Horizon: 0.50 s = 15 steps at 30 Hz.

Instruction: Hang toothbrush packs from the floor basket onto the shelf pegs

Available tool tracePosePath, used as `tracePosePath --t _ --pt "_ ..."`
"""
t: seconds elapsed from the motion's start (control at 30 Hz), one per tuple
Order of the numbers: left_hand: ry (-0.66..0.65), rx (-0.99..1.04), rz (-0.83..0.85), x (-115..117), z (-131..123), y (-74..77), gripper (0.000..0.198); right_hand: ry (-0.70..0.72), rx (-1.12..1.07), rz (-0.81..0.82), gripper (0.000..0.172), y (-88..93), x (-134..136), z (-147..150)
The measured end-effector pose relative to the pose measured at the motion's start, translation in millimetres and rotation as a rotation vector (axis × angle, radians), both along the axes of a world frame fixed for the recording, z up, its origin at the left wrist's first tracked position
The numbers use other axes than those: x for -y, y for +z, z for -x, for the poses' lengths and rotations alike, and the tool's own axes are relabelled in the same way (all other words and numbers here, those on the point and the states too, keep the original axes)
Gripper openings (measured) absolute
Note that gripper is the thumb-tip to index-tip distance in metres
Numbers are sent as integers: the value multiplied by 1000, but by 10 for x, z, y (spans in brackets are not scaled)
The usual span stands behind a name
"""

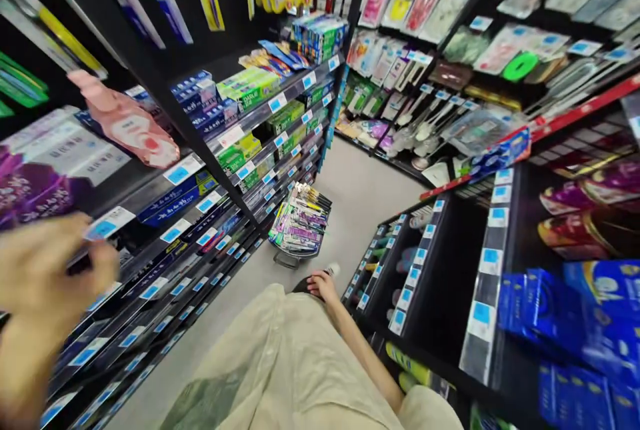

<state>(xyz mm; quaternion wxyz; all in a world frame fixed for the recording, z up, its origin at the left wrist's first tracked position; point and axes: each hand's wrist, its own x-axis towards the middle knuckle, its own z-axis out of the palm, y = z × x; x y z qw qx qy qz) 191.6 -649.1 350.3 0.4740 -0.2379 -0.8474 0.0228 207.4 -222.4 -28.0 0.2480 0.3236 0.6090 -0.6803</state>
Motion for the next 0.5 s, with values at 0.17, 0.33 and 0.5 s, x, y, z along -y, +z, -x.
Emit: tracePosePath --t 0.17,0.33,0.5 --pt "-138 652 281 -416 -575 -1698 41 -2 78 -64 18 -97 -177 -46" --pt "99 1170 -101 -1048 -1320 -2983 43 -20 99 -174 19 -285 -415 124" --pt "293 1189 -672 -1384 -1606 -3289 35 -83 102 -283 19 -541 -686 371"
